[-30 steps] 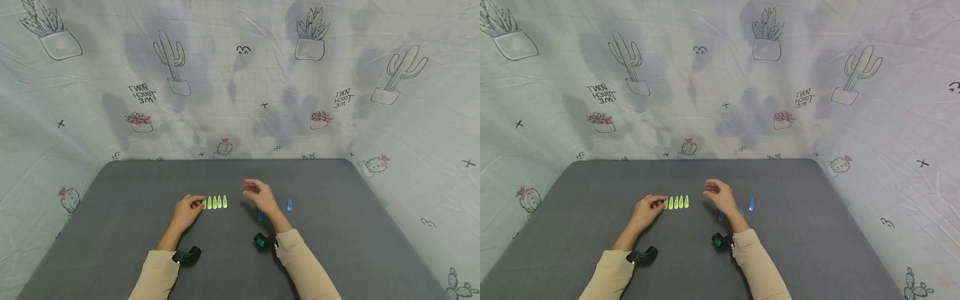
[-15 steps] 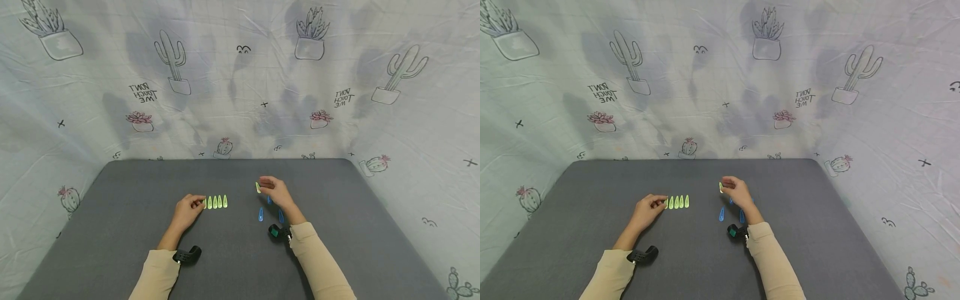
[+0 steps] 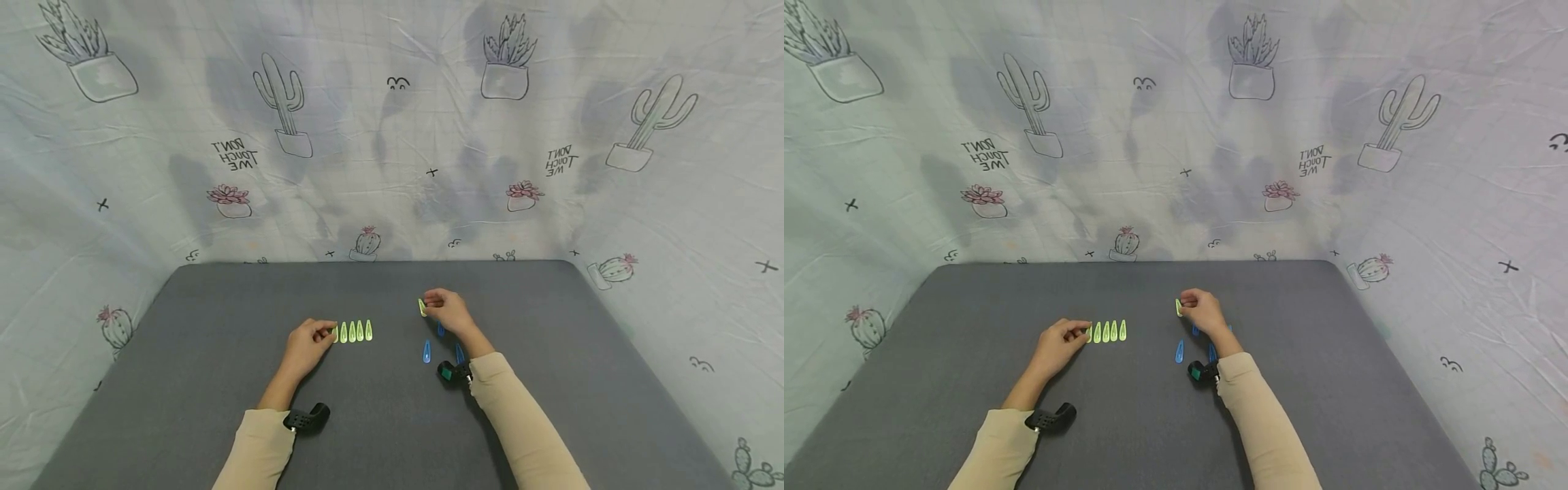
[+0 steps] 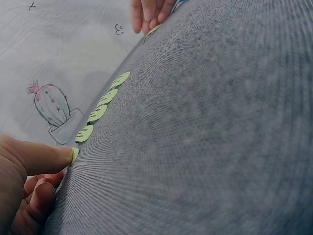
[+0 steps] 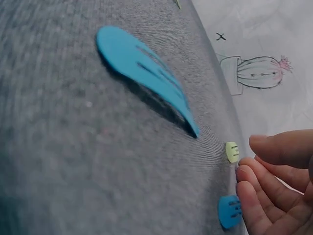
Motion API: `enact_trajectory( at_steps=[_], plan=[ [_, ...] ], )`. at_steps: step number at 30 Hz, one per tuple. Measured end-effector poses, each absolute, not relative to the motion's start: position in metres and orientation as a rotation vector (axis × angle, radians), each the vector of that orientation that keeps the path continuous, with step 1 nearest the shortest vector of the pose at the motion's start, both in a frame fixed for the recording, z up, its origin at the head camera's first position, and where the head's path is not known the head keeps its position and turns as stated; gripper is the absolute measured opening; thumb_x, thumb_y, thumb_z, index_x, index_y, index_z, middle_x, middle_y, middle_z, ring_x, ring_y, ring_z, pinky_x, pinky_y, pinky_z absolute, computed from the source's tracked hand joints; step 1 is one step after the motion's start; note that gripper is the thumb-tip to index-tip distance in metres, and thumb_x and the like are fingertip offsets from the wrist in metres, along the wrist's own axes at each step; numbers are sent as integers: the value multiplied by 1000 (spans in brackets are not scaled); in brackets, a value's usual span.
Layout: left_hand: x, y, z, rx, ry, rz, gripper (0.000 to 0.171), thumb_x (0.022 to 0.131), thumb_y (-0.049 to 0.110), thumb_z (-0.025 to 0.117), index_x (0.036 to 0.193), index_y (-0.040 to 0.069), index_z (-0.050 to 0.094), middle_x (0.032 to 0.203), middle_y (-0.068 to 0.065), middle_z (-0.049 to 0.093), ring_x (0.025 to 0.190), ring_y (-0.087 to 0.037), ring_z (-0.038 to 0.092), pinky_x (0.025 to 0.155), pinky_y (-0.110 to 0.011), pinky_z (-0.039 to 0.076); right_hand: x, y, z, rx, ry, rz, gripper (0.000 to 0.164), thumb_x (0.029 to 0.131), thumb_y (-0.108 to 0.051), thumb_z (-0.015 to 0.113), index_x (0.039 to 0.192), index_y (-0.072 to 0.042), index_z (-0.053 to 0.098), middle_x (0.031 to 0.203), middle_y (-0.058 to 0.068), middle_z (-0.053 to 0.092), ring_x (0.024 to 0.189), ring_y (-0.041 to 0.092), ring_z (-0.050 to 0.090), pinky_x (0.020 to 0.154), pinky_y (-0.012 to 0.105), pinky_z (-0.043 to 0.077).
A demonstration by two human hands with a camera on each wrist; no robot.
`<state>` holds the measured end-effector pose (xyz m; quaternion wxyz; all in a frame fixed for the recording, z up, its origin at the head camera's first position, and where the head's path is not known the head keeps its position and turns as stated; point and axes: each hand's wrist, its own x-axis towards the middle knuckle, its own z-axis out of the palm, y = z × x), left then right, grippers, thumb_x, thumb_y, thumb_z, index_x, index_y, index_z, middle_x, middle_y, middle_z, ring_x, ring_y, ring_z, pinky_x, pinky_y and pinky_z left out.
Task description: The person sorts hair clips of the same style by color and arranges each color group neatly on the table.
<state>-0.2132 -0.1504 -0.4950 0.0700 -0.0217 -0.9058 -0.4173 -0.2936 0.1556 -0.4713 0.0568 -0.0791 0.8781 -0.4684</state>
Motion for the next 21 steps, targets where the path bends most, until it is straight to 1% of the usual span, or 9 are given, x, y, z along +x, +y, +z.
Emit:
enact_trajectory(
  at_steps=[7, 12, 16, 21],
  plan=[
    [-213, -151, -495, -62, -2722, -1246, 22, 86, 12, 70, 107, 7, 72, 82, -4, 56, 69, -13, 47, 64, -29, 38, -299, 149, -474, -183, 2709, -1338, 29, 86, -5, 67, 114, 0, 62, 104, 13, 64, 95, 23, 61, 77, 33, 51],
    [-214, -151, -494, -50, -2725, -1243, 22, 85, 11, 70, 107, 7, 72, 82, -4, 56, 68, -13, 47, 64, -29, 38, -300, 143, -472, -181, 2751, -1265, 27, 84, -3, 68, 111, 1, 63, 99, 12, 64, 92, 23, 60, 74, 32, 50],
    [-213, -150, -494, -43, -2737, -1248, 22, 86, 12, 69, 108, 7, 71, 83, -4, 57, 69, -13, 48, 64, -28, 39, -301, 140, -471, -168, 2781, -1205, 29, 84, -2, 68, 112, 0, 64, 98, 10, 65, 91, 23, 60, 73, 31, 50],
    [-212, -150, -493, -50, -2722, -1262, 22, 85, 10, 70, 107, 7, 71, 82, -4, 57, 68, -13, 48, 64, -28, 39, -300, 143, -472, -134, 2719, -1273, 31, 86, -2, 65, 117, 0, 64, 94, 10, 64, 84, 21, 59, 68, 30, 48]
  ],
)
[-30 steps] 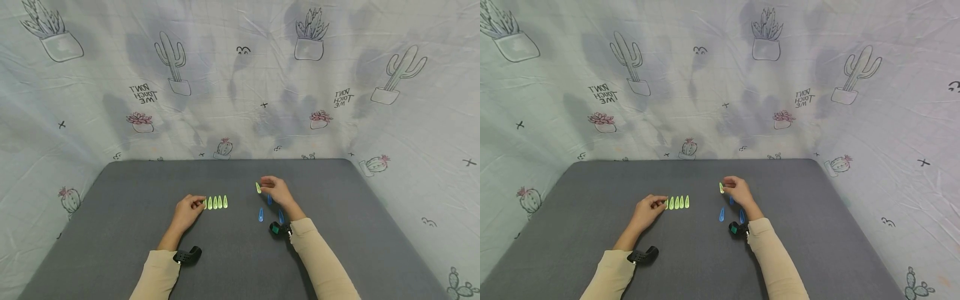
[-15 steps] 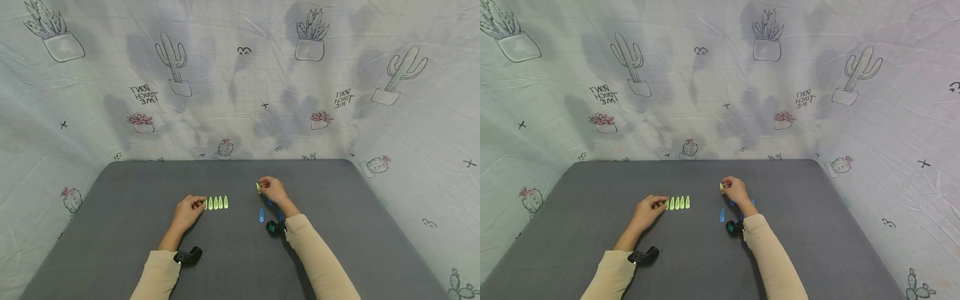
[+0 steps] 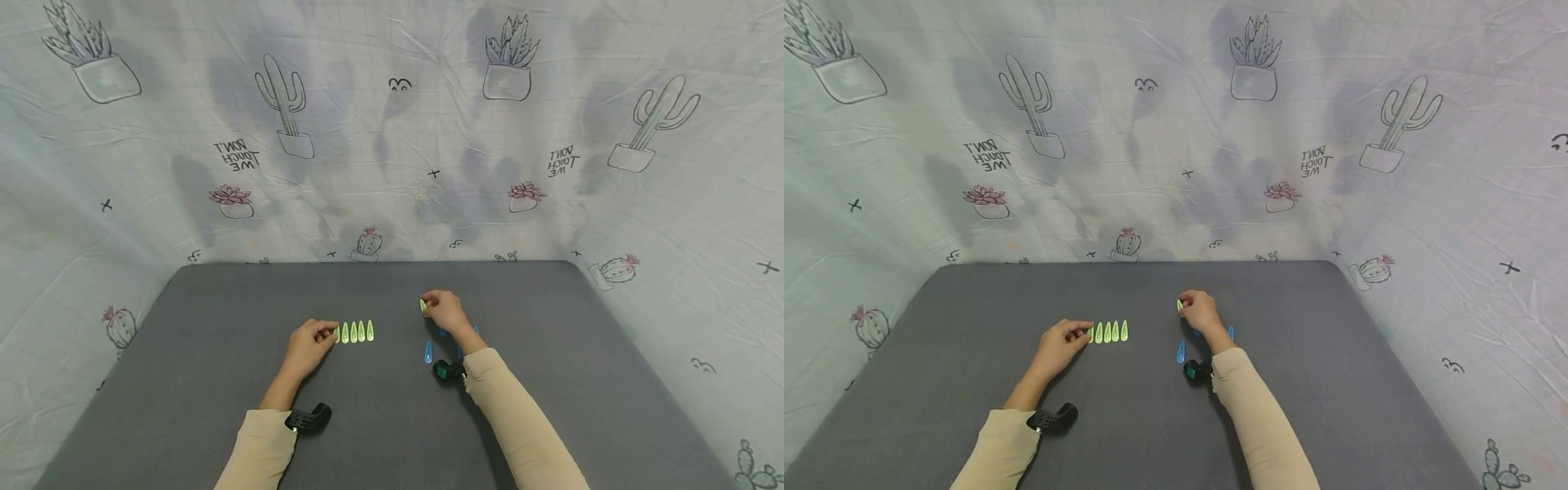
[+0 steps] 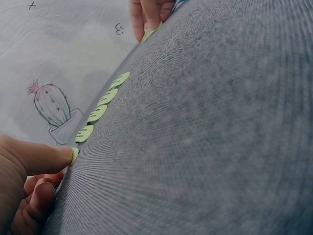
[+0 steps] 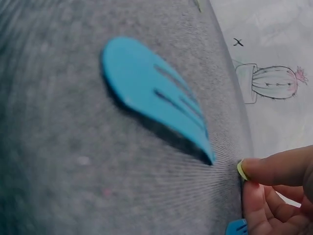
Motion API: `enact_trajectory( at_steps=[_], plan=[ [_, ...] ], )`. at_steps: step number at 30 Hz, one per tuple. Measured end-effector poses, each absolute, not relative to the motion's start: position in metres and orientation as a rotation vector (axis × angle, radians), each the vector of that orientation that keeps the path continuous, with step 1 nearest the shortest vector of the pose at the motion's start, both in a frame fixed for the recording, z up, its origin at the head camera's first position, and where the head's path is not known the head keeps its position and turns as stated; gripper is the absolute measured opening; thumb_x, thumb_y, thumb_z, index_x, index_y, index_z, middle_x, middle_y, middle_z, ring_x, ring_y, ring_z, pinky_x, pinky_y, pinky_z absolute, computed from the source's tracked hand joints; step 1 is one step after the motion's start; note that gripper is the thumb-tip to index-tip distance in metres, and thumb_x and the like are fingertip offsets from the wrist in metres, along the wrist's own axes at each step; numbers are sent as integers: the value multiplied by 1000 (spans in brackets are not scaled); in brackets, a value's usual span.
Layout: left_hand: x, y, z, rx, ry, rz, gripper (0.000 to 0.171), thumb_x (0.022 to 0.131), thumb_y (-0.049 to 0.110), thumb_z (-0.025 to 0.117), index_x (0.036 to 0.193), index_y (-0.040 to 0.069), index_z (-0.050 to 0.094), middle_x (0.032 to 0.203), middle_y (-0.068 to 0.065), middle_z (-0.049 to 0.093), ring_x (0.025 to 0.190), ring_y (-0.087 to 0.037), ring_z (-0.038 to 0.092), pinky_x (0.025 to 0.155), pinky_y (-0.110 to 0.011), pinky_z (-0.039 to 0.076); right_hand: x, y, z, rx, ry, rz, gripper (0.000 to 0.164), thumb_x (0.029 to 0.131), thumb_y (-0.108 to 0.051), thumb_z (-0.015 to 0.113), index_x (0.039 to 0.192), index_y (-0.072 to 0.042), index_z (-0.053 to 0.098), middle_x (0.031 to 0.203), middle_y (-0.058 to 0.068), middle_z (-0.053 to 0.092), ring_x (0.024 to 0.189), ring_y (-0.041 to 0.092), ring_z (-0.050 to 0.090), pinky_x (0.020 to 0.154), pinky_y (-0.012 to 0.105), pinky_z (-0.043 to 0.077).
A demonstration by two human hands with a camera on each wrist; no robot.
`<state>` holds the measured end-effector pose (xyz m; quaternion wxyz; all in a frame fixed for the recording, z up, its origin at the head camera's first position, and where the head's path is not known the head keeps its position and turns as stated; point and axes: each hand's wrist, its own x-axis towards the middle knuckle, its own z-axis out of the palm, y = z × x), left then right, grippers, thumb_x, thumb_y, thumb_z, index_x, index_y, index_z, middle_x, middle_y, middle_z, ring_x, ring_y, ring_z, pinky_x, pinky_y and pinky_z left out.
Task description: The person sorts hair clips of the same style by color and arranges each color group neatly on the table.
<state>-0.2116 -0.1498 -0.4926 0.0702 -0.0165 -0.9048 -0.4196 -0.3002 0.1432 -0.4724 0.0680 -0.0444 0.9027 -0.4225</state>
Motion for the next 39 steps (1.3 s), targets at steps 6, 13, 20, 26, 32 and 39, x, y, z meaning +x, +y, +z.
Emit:
enact_trajectory(
  at_steps=[6, 13, 20, 26, 32, 39],
  plan=[
    [-212, -149, -494, -72, -2712, -1231, 22, 84, 10, 70, 106, 6, 72, 81, -4, 57, 68, -12, 48, 63, -28, 39, -298, 150, -474, -98, 2642, -1423, 34, 87, -3, 64, 122, -3, 63, 92, 8, 62, 85, 20, 58, 72, 32, 49],
    [-213, -149, -495, -81, -2702, -1225, 20, 84, 9, 71, 104, 6, 72, 80, -4, 57, 67, -12, 47, 62, -28, 38, -294, 152, -471, -106, 2507, -1676, 36, 87, 0, 62, 122, -1, 61, 91, 8, 59, 83, 19, 55, 75, 33, 48],
    [-213, -149, -496, -74, -2699, -1239, 20, 84, 9, 70, 104, 7, 72, 80, -3, 57, 68, -12, 47, 63, -27, 39, -286, 150, -468, -128, 2421, -1761, 37, 88, -2, 63, 125, -1, 59, 94, 8, 60, 81, 14, 56, 76, 33, 48],
    [-212, -149, -497, -85, -2683, -1223, 21, 84, 8, 71, 104, 6, 72, 79, -4, 57, 67, -11, 47, 62, -27, 38, -274, 143, -461, -191, 2391, -1741, 40, 87, -3, 65, 127, 2, 58, 100, 15, 63, 84, 16, 59, 82, 44, 49],
    [-212, -149, -497, -84, -2685, -1217, 21, 84, 9, 71, 105, 6, 72, 79, -4, 57, 67, -11, 47, 62, -26, 38, -249, 128, -435, -281, 2413, -1678, 39, 87, 1, 63, 126, 6, 57, 104, 23, 63, 87, 19, 62, 83, 44, 50],
    [-212, -150, -498, -84, -2696, -1219, 21, 85, 10, 69, 106, 7, 72, 80, -4, 56, 68, -12, 48, 63, -28, 38, -232, 113, -430, -375, 2425, -1650, 38, 87, 2, 62, 124, 7, 57, 101, 23, 63, 87, 25, 64, 80, 50, 49]
  ],
)
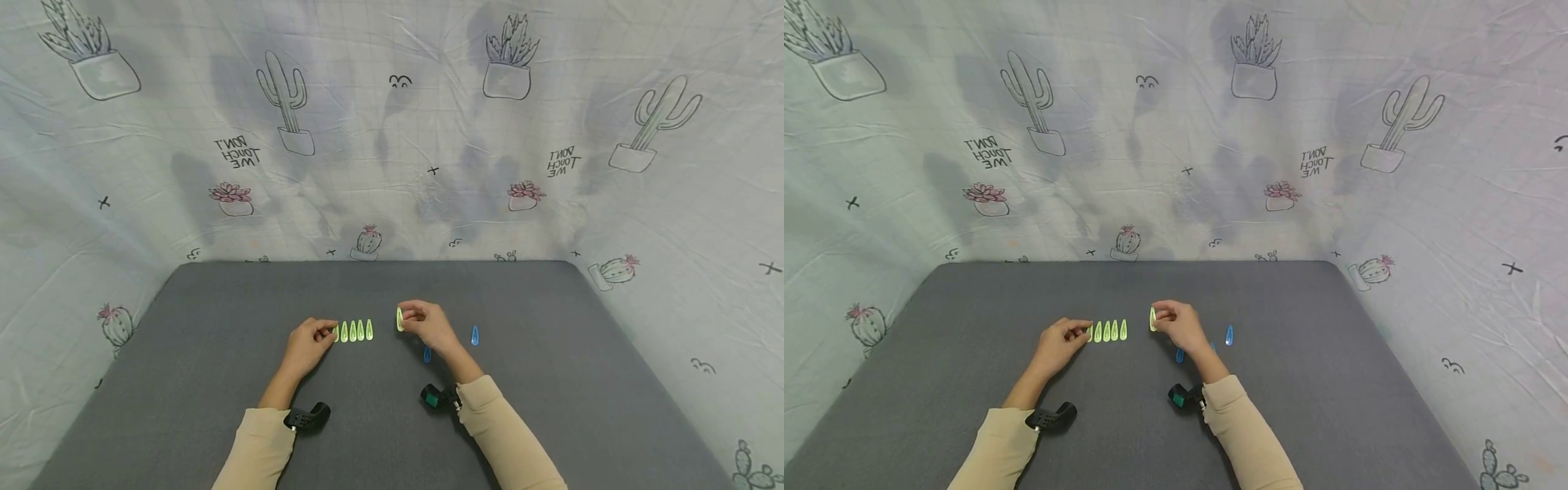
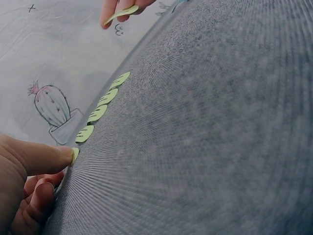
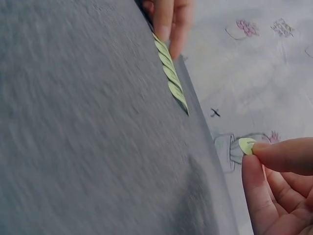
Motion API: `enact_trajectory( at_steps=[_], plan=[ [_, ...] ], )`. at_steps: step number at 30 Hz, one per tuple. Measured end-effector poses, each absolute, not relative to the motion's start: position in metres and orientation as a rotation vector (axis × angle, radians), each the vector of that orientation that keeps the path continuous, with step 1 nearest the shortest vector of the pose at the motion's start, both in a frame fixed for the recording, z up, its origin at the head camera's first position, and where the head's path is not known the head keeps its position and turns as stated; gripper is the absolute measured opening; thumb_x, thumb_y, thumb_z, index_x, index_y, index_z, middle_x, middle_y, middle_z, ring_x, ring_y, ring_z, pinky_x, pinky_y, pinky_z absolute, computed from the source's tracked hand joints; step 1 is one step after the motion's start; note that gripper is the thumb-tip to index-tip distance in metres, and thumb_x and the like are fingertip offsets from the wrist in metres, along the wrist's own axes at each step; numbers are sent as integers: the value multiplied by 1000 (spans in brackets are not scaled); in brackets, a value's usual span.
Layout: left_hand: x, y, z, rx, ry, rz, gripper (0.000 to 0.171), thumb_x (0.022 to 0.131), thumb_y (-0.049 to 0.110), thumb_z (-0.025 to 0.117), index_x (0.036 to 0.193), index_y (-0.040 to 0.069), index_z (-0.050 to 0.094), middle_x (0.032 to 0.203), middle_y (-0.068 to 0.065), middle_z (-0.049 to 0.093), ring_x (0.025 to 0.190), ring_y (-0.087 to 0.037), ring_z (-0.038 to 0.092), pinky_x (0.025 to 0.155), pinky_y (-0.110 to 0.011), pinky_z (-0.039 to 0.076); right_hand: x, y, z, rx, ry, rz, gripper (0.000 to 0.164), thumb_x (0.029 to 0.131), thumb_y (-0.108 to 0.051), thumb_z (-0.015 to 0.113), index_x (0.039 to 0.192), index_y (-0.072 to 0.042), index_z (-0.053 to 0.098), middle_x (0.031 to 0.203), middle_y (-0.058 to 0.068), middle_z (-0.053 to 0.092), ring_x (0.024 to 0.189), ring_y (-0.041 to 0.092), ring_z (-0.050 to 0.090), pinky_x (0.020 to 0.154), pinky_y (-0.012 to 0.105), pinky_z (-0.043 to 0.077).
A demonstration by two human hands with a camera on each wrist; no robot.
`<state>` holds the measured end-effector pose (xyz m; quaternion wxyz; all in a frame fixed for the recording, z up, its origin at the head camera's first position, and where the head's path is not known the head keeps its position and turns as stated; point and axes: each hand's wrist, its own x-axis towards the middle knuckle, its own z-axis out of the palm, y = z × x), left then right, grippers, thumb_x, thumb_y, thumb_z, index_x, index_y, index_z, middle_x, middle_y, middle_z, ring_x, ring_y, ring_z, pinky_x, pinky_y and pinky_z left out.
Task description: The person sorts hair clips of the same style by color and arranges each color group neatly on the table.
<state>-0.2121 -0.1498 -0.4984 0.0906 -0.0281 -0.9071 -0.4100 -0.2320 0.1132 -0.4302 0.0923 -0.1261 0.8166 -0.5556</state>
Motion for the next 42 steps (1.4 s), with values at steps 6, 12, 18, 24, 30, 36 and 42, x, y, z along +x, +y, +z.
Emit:
enact_trajectory(
  at_steps=[6, 12, 18, 24, 30, 36, 42],
  plan=[
    [-212, -151, -498, -84, -2705, -1224, 21, 86, 11, 69, 106, 6, 72, 80, -4, 56, 68, -13, 47, 63, -28, 38, -240, 101, -460, -386, 2490, -1589, 35, 86, -1, 64, 121, 0, 62, 96, 13, 65, 82, 19, 63, 70, 35, 52],
    [-211, -149, -496, -76, -2711, -1217, 22, 86, 12, 69, 107, 7, 72, 80, -4, 56, 68, -13, 47, 63, -29, 38, -241, 87, -469, -382, 2554, -1503, 32, 85, -2, 65, 118, -3, 65, 94, 10, 67, 79, 17, 63, 65, 28, 50],
    [-211, -149, -495, -78, -2712, -1226, 22, 86, 11, 69, 107, 7, 72, 81, -4, 56, 68, -13, 47, 64, -29, 38, -243, 76, -469, -332, 2582, -1461, 32, 85, -2, 64, 116, -3, 66, 93, 10, 67, 77, 17, 62, 63, 28, 50],
    [-211, -149, -495, -82, -2703, -1237, 22, 85, 11, 69, 107, 6, 72, 80, -4, 56, 67, -13, 47, 63, -28, 38, -248, 69, -475, -301, 2636, -1431, 31, 82, 0, 64, 113, -1, 67, 87, 8, 67, 72, 16, 61, 58, 27, 48],
    [-212, -150, -497, -82, -2697, -1215, 21, 85, 10, 70, 106, 6, 72, 79, -4, 56, 66, -12, 47, 62, -28, 38, -251, 63, -477, -310, 2706, -1363, 28, 83, 0, 64, 111, -1, 69, 83, 7, 67, 67, 13, 59, 56, 26, 45],
    [-212, -149, -496, -92, -2686, -1210, 21, 84, 9, 71, 105, 5, 72, 79, -4, 56, 66, -12, 46, 62, -27, 37, -252, 59, -476, -329, 2802, -1253, 25, 82, 1, 62, 106, -1, 71, 81, 6, 68, 65, 12, 55, 57, 25, 43],
    [-211, -149, -496, -104, -2689, -1216, 22, 84, 9, 71, 105, 5, 72, 81, -5, 57, 67, -12, 47, 62, -28, 38, -250, 58, -477, -320, 2805, -1247, 26, 82, 0, 62, 106, -1, 70, 82, 7, 67, 67, 14, 57, 58, 26, 44]
  ],
)
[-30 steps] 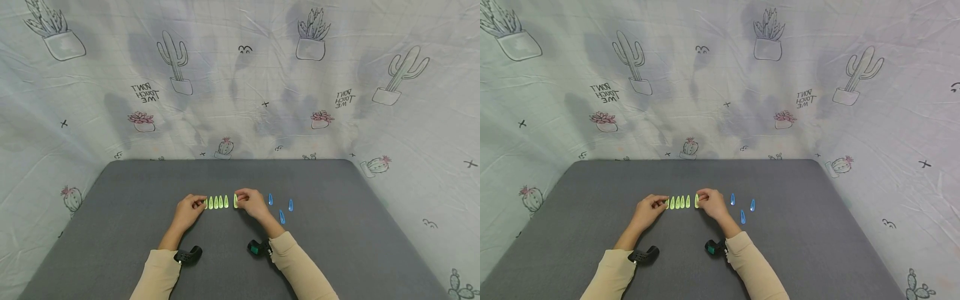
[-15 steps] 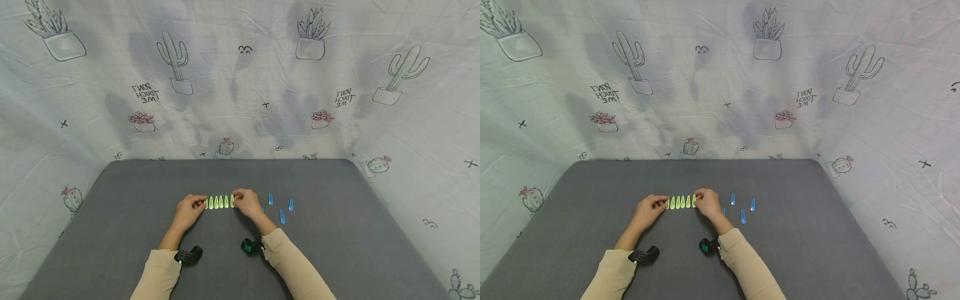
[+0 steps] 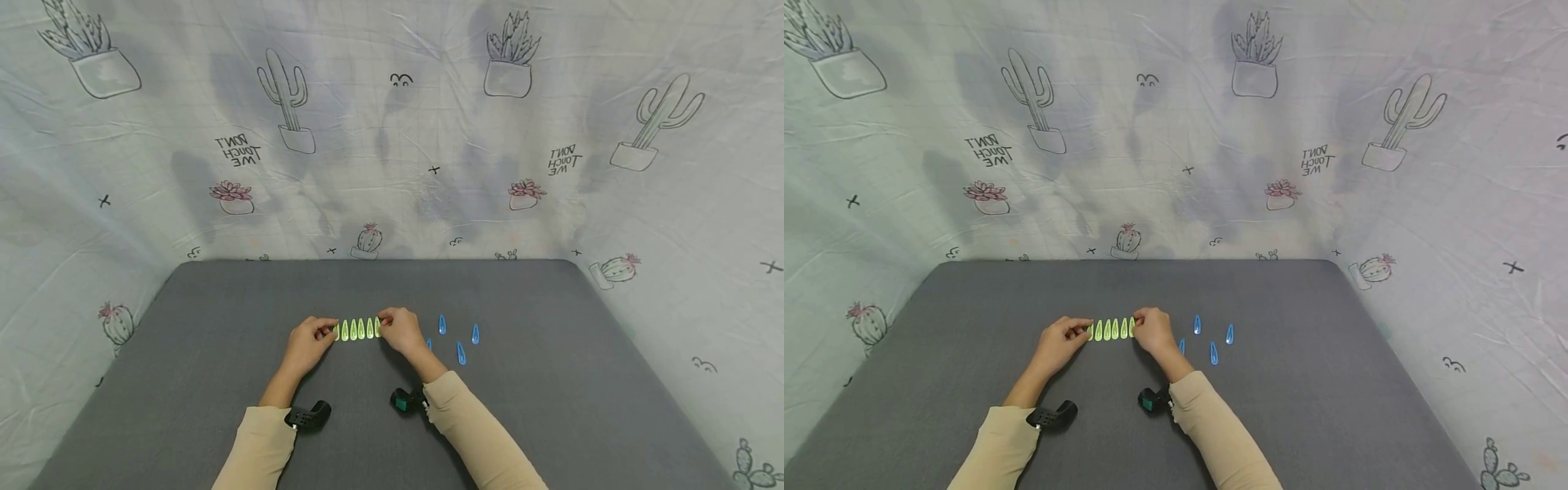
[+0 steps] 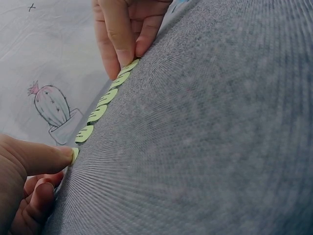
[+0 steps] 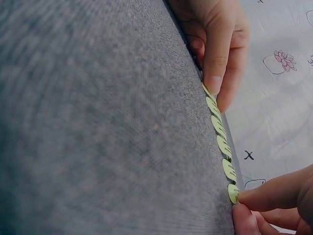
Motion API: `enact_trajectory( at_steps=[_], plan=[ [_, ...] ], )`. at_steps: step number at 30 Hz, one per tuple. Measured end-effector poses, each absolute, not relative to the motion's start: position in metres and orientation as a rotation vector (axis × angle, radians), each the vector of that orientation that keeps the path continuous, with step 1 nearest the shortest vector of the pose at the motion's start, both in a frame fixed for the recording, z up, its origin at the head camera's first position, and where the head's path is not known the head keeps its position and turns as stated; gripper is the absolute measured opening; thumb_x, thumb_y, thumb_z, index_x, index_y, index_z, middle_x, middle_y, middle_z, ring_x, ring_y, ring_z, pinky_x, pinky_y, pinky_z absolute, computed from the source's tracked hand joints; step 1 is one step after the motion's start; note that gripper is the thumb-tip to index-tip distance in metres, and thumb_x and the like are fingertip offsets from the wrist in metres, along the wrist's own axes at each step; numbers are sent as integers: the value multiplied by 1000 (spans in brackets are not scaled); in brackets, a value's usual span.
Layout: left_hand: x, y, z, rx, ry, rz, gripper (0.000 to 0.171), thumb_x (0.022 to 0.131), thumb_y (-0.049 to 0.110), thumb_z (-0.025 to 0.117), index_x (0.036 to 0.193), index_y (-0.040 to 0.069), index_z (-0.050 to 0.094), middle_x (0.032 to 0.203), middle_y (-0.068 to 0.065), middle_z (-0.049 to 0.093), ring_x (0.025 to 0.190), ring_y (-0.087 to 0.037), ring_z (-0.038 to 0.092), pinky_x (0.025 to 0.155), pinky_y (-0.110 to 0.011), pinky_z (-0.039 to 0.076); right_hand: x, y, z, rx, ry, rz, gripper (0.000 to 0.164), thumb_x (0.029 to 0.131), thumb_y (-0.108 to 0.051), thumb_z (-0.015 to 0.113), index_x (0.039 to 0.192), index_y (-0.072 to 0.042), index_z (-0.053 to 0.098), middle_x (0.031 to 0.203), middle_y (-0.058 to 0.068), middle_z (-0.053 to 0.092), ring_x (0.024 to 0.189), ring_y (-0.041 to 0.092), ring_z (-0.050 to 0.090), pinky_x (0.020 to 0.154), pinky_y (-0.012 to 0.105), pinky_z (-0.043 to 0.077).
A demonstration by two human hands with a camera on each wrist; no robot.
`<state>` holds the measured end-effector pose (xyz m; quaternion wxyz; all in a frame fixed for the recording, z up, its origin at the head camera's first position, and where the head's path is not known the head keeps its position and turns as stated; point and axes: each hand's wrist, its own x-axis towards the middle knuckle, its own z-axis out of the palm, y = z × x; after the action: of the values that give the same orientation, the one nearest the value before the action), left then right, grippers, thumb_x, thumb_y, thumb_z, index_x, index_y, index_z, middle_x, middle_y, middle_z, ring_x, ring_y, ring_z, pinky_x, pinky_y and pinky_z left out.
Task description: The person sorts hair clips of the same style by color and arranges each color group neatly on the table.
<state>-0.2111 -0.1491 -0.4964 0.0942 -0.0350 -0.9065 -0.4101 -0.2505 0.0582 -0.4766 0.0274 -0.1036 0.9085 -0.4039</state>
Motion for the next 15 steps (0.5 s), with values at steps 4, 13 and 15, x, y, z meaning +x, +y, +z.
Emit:
enact_trajectory(
  at_steps=[4, 13, 15],
  plan=[
    [-212, -149, -497, -95, -2689, -1206, 21, 84, 10, 71, 105, 6, 73, 80, -4, 57, 68, -12, 48, 63, -28, 38, -249, 60, -478, -322, 2786, -1314, 25, 82, -1, 63, 106, -1, 70, 82, 7, 67, 70, 13, 58, 60, 26, 45],
    [-211, -150, -498, -94, -2687, -1216, 21, 84, 12, 71, 104, 7, 72, 80, -3, 57, 67, -13, 48, 63, -29, 38, -245, 70, -478, -293, 2703, -1501, 28, 83, -7, 64, 110, 1, 65, 88, 8, 66, 76, 15, 61, 64, 26, 48],
    [-211, -150, -498, -95, -2685, -1223, 20, 85, 12, 70, 104, 7, 72, 80, -3, 57, 68, -13, 48, 63, -29, 39, -244, 74, -476, -301, 2679, -1530, 29, 85, -8, 64, 113, 1, 64, 91, 9, 67, 81, 19, 63, 66, 28, 49]
  ],
)
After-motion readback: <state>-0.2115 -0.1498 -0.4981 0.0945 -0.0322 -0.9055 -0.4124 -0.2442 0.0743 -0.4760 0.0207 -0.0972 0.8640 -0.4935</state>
